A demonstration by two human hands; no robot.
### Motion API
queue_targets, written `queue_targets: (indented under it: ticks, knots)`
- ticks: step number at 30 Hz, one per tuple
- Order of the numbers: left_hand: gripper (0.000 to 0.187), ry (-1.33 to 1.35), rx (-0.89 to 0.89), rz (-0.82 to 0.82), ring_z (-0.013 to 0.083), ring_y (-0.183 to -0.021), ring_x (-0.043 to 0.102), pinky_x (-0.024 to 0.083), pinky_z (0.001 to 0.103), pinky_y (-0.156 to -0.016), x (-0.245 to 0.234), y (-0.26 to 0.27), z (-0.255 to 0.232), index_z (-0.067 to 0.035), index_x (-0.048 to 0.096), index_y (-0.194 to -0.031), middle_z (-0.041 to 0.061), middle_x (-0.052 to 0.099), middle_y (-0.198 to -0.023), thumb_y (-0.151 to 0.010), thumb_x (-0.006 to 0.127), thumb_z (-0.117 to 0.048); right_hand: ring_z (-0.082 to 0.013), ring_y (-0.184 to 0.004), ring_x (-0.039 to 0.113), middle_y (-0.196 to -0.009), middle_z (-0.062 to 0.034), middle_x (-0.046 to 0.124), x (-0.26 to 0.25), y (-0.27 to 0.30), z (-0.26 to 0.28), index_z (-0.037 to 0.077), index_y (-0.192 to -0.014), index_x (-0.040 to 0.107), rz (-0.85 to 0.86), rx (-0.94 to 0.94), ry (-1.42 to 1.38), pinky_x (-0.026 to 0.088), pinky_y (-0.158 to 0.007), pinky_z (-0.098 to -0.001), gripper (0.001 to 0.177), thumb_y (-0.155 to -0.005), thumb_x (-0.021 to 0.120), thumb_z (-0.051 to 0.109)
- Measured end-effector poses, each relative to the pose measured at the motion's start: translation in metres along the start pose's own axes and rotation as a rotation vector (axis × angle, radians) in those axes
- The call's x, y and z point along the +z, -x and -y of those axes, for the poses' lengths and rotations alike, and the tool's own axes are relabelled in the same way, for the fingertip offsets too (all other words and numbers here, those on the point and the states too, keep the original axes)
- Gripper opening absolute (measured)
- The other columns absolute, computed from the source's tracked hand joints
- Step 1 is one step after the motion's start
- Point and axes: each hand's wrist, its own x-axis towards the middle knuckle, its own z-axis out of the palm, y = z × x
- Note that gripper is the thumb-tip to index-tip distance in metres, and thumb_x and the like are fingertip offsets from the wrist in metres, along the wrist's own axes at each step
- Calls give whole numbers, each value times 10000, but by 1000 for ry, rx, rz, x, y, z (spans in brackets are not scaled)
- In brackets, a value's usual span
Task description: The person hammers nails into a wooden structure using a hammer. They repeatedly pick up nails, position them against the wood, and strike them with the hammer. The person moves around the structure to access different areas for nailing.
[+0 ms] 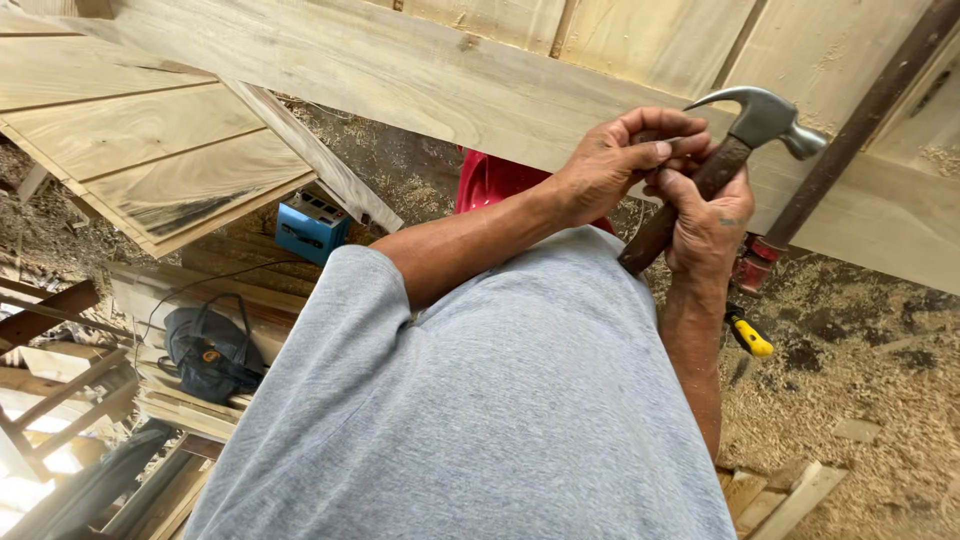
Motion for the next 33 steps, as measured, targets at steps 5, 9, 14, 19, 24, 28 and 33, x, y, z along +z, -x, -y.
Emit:
queue_targets:
  ticks: [5,9,14,19,24,28,33]
  knots:
    - [375,-2,-180,-187,276,-1300,627,523,373,-1091,-16,-14,-20,30,464,-1400,212,558,-1411,-1031,410,74,-235,-878,752,-995,-131,687,15,-6,-10,-36,-1236,496,-142,36,-106,674,-800,-345,355,-952,708,-63]
    - [368,36,-159,-100,294,-1267,620,549,391,-1102,-33,-18,-29,36,482,-1386,201,582,-1395,-1029,398,66,-248,-889,757,-996,-149,688,29,-13,-13,-48,-1250,494,-220,-10,-79,674,-809,-340,371,-954,718,-51]
    - [292,180,-133,21,264,-1340,600,494,368,-1143,-37,-25,-38,12,501,-1352,205,586,-1416,-1073,444,77,-257,-888,782,-999,-161,708,39,-16,-7,-43,-1227,516,-304,-48,65,708,-770,-358,351,-949,729,-23]
    - [262,79,-138,45,231,-1354,597,535,356,-1148,-37,-32,-31,9,546,-1310,183,613,-1406,-1062,508,82,-266,-883,790,-999,-192,735,48,-10,-13,-44,-1220,520,-308,-43,111,710,-770,-365,381,-939,775,-3]
    - [283,43,-167,51,237,-1294,607,547,378,-1080,-37,-33,-32,-15,552,-1308,169,614,-1380,-1032,548,49,-257,-909,792,-1025,-199,741,45,-14,-18,-48,-1225,506,-311,-19,40,708,-804,-361,424,-924,801,-3]
    - [296,73,-170,32,240,-1300,597,534,362,-1093,-33,-31,-29,1,543,-1327,182,597,-1374,-1038,549,66,-247,-858,783,-991,-185,716,47,-12,-22,-67,-1243,496,-324,-14,27,700,-758,-357,450,-937,817,7]
    - [355,94,-221,23,204,-1364,565,517,336,-1094,-30,-31,-34,9,471,-1375,154,580,-1391,-1030,514,82,-245,-755,791,-925,-216,744,51,-11,-22,-54,-1220,488,-365,35,32,691,-664,-330,456,-906,805,37]
